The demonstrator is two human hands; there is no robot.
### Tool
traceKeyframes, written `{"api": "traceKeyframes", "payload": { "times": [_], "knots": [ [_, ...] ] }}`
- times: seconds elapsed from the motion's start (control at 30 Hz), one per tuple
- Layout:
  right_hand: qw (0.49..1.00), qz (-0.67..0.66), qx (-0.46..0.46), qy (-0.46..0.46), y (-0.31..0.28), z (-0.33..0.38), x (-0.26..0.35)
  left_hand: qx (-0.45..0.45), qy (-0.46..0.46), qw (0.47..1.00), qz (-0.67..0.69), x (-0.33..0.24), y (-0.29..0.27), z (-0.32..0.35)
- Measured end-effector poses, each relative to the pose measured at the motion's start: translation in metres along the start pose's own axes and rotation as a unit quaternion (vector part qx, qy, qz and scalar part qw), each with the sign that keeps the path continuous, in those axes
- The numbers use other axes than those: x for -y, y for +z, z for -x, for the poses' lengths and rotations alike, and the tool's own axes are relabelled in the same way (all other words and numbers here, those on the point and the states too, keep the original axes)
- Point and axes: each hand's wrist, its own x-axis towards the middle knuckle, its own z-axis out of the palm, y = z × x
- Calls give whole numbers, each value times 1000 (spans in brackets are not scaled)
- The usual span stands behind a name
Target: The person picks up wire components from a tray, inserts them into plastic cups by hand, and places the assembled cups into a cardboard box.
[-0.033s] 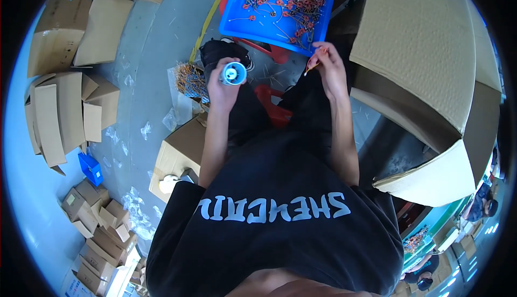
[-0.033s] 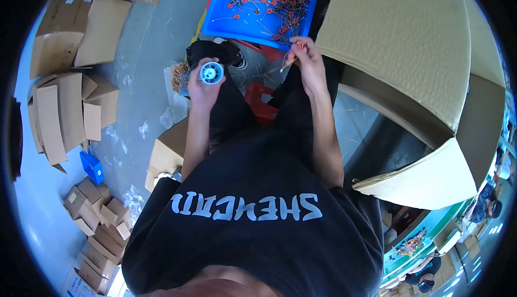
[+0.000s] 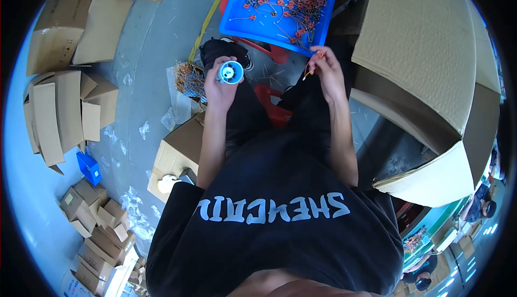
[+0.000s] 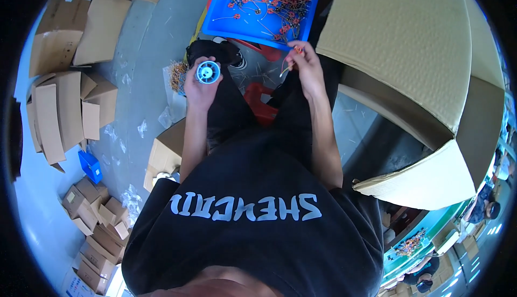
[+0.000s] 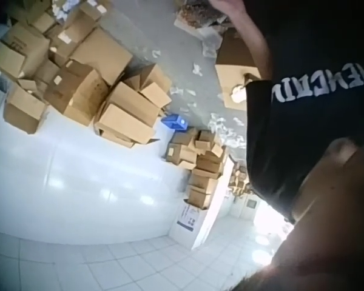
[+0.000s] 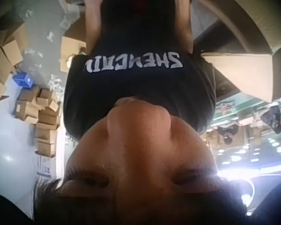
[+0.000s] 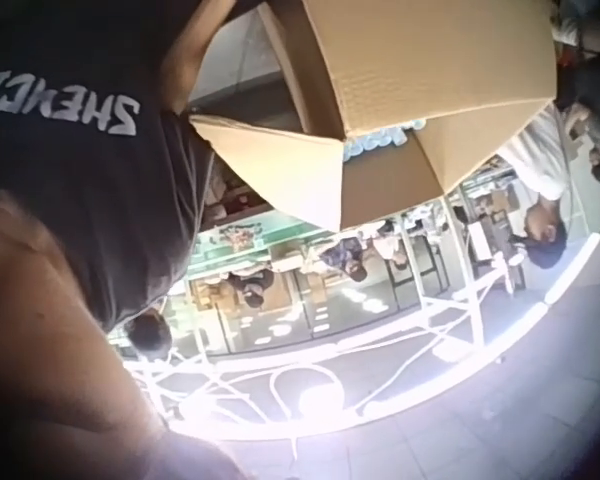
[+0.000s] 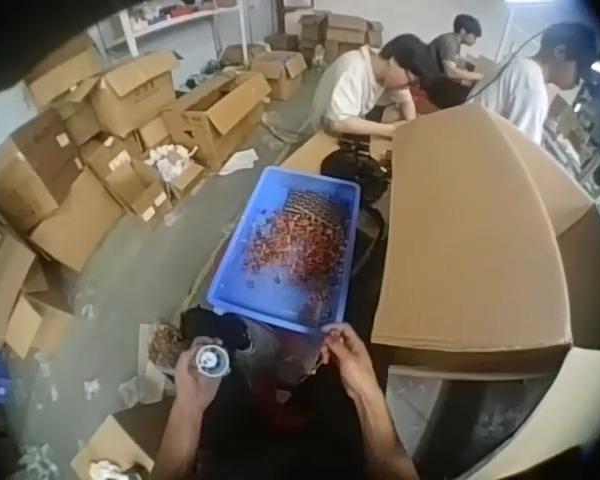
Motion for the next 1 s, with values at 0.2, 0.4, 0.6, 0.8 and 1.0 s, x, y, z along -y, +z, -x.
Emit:
{"api": "traceKeyframes", "payload": {
  "times": [0.2,0.4,0.6,0.8,1.0],
  "knots": [
    [994,76,23,71,35,33,-20,63,43,997,10,-21,19,4],
    [990,104,93,6,42,61,-10,233,-114,941,-219,3,30,18],
    [952,236,64,-185,44,100,0,147,-142,885,-419,23,69,67],
    [897,209,-30,-389,-5,161,-10,264,-182,796,-513,39,91,69],
    [922,64,-207,-319,-111,214,-62,235,-140,717,-641,76,120,65]
  ]
}}
